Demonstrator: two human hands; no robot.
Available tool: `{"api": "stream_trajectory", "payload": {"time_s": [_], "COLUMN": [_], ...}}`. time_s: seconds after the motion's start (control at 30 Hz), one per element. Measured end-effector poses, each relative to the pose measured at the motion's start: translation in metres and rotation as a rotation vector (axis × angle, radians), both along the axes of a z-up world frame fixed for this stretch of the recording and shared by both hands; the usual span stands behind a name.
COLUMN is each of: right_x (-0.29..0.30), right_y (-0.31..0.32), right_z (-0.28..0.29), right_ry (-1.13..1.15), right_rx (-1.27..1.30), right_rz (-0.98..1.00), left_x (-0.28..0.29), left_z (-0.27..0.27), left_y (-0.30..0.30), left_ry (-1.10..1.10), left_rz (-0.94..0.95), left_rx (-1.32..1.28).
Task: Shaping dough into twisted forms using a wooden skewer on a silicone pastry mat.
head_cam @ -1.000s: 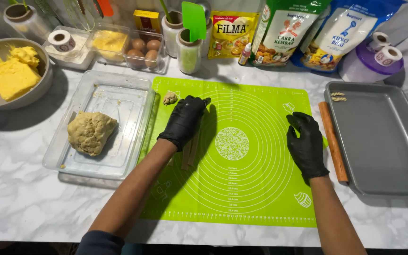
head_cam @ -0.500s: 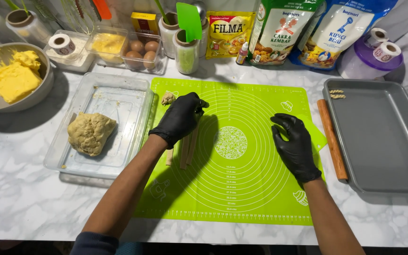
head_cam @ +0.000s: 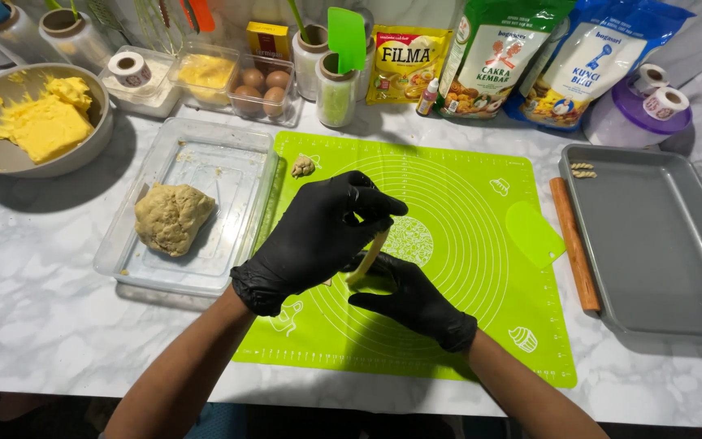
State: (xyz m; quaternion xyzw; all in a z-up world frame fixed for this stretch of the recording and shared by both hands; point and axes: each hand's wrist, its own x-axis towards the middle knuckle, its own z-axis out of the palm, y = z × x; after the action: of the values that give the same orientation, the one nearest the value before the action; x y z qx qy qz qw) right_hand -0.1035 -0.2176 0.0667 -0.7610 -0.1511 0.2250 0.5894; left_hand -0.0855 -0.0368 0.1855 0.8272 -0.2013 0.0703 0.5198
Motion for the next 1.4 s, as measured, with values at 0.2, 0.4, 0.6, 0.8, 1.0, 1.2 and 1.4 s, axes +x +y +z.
{"api": "stream_trajectory", "payload": {"time_s": [0.2, 0.4, 0.6, 0.8, 1.0, 1.2, 1.4], "right_x": [-0.005, 0.015, 0.043, 0.063, 0.067, 0.073, 0.078], "right_y": [-0.063, -0.117, -0.146, -0.150, -0.145, -0.156, -0.159], "right_z": [-0.004, 0.024, 0.015, 0.027, 0.040, 0.033, 0.018], "right_ry": [0.116, 0.187, 0.207, 0.140, 0.060, -0.020, 0.009], "right_rx": [0.106, -0.023, -0.060, -0.216, -0.250, -0.254, -0.284], "right_rz": [-0.190, -0.361, -0.384, -0.303, -0.308, -0.283, -0.310], "left_x": [0.026, 0.055, 0.072, 0.076, 0.067, 0.056, 0.072], "left_z": [-0.041, -0.124, -0.172, -0.200, -0.188, -0.167, -0.199], "left_y": [-0.005, -0.031, -0.056, -0.059, -0.056, -0.057, -0.051], "left_ry": [-0.033, 0.191, 0.331, 0.218, 0.158, 0.083, 0.083], "left_rz": [0.084, 0.135, 0.172, 0.211, 0.257, 0.250, 0.274], "left_rx": [-0.166, -0.085, 0.028, 0.045, -0.011, -0.071, 0.021]}}
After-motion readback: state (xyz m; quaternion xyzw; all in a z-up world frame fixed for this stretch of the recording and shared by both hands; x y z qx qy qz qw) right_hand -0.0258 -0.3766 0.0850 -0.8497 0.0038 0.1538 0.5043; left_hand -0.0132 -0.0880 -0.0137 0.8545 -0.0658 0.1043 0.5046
